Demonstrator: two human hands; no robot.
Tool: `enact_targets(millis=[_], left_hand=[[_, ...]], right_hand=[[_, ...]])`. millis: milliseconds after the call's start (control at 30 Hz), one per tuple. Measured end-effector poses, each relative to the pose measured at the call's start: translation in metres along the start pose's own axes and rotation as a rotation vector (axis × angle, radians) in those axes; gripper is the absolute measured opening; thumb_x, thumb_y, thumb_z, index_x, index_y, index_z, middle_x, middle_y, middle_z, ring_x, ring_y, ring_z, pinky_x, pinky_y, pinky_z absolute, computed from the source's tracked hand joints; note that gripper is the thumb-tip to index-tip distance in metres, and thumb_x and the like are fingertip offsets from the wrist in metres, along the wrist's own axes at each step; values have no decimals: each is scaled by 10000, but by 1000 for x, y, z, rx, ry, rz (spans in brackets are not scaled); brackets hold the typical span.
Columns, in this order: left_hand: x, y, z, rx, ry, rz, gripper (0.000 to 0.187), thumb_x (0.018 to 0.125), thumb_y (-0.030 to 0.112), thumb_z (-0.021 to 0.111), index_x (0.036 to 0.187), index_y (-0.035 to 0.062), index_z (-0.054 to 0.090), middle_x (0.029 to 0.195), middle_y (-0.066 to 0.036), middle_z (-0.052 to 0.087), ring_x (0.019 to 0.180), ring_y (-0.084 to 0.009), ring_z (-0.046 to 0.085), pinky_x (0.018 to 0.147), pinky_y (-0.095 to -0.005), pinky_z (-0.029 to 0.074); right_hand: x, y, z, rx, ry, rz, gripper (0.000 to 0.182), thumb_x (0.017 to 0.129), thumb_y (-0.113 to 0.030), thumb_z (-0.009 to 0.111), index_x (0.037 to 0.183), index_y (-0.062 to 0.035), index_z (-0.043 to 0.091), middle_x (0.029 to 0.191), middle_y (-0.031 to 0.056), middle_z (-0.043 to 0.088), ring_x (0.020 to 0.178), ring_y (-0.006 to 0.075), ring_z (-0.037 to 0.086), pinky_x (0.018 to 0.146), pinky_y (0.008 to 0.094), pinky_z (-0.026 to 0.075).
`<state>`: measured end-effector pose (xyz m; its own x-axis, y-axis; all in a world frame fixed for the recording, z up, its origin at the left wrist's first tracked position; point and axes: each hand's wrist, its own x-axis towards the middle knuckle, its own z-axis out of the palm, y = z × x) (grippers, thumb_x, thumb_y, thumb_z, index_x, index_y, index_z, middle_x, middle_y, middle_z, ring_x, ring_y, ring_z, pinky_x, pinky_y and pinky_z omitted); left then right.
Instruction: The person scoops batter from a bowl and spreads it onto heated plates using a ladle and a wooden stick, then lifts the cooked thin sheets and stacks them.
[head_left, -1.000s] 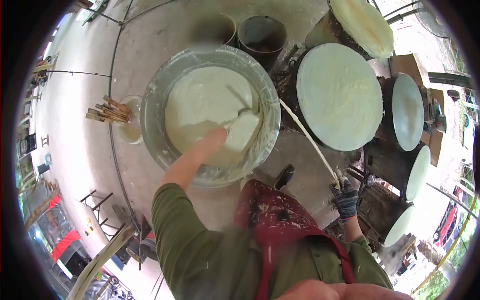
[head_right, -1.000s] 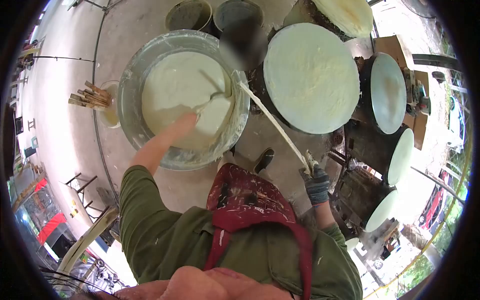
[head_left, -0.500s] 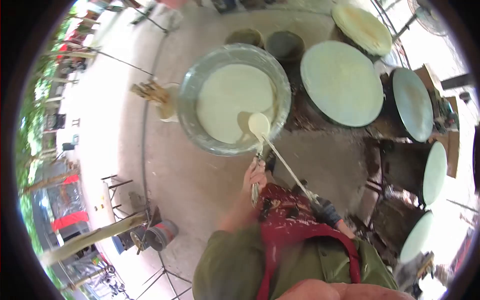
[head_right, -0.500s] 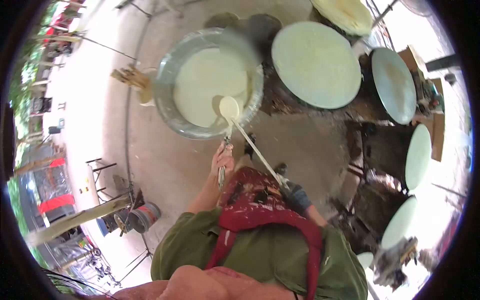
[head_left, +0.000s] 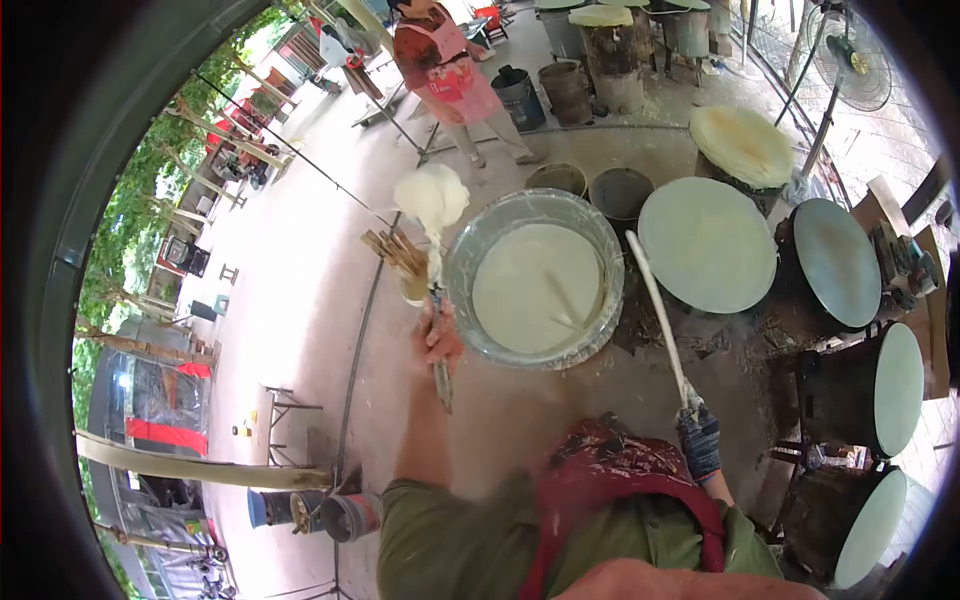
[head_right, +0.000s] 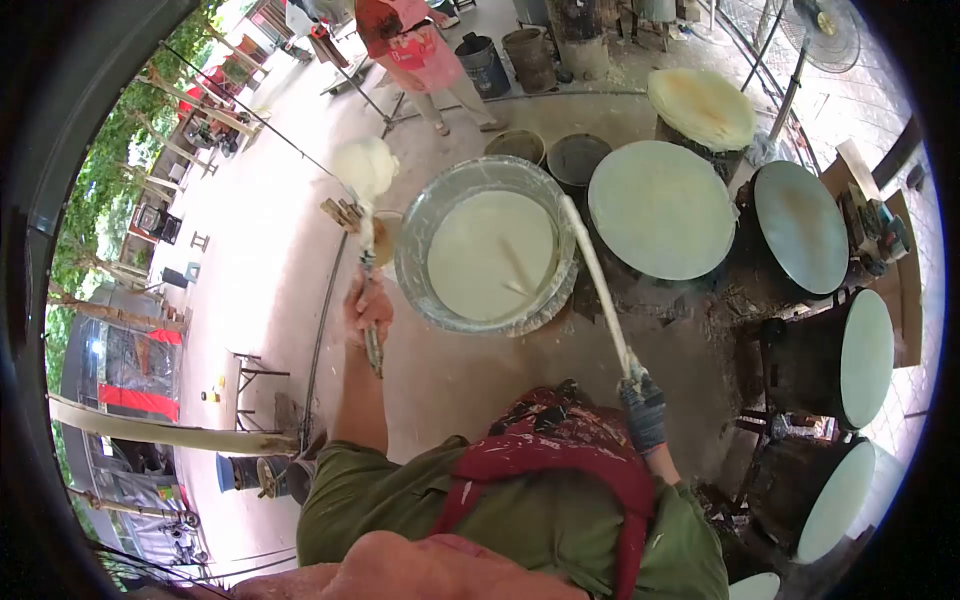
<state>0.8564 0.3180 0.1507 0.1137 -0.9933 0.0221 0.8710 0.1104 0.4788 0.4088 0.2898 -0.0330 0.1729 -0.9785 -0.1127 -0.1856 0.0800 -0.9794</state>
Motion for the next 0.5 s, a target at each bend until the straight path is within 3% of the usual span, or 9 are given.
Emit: enact_targets(millis=[33, 67, 167, 233, 267, 300, 367, 467, 500], left_hand=[[4, -2, -12, -70, 66, -6, 281, 970, 230, 359, 1066, -20, 447, 502, 50, 373, 319, -30, 330, 281, -146, 195], [17, -4, -23, -411, 100, -57, 265, 955, 192, 405, 1022, -50, 491, 550, 3, 408, 326, -35, 295, 269, -159, 256], [79, 3, -91, -578, 194, -153, 245, 948, 179, 428, 1028, -43, 490, 580, -11, 423, 333, -40, 293, 275, -153, 263], [92, 1, -81, -247, 205, -64, 245, 947, 186, 434, 1004, -46, 489, 578, -13, 424, 339, -39, 299, 279, -151, 261], [94, 3, -77, -77, 211, -15, 247, 947, 190, 437, 992, -47, 489, 576, -13, 425, 342, -39, 302, 281, -151, 261], [92, 6, -76, -190, 137, 1, 248, 951, 192, 427, 997, -48, 472, 563, -8, 410, 346, -43, 314, 295, -157, 274], [86, 11, -75, -409, -11, 24, 252, 958, 196, 407, 1007, -50, 438, 536, 3, 382, 354, -52, 339, 321, -168, 300], [101, -6, -72, -329, -121, -17, 278, 966, 227, 389, 942, -40, 462, 524, 1, 371, 368, -57, 342, 343, -185, 312], [114, -7, -70, -378, -33, -46, 275, 966, 228, 390, 934, -34, 469, 530, 4, 374, 364, -50, 326, 334, -182, 292]], right_hand=[[3, -1, 2, 115, 14, 99, 227, 877, -146, 547, 1075, -36, 567, 674, -30, 504, 551, 54, 408, 482, 228, 365], [2, -1, 3, 222, 24, 209, 254, 881, -143, 542, 1109, -34, 565, 685, -24, 506, 561, 56, 413, 490, 235, 371], [5, 5, 13, 273, 44, 343, 281, 888, -124, 532, 1155, -42, 561, 708, -39, 495, 571, 51, 414, 496, 232, 370], [23, 14, 15, 216, 57, 348, 283, 890, -107, 525, 1166, -53, 559, 719, -60, 482, 573, 44, 410, 495, 222, 364], [26, 27, 11, 72, 44, 252, 279, 888, -105, 529, 1159, -49, 561, 732, -56, 495, 583, 41, 416, 501, 218, 369], [25, 43, 4, -68, 32, 156, 275, 886, -103, 533, 1153, -46, 563, 745, -51, 507, 593, 38, 421, 507, 215, 374], [35, 41, 8, -49, 63, 148, 269, 882, -104, 540, 1141, -36, 564, 774, -35, 536, 622, 40, 442, 529, 217, 390], [38, 14, 7, 290, 143, 366, 267, 877, -110, 550, 1127, -18, 563, 809, -5, 577, 670, 56, 477, 572, 233, 418], [37, 28, 2, 321, 157, 410, 266, 875, -111, 553, 1122, -13, 562, 813, 1, 583, 679, 63, 481, 584, 237, 424]])
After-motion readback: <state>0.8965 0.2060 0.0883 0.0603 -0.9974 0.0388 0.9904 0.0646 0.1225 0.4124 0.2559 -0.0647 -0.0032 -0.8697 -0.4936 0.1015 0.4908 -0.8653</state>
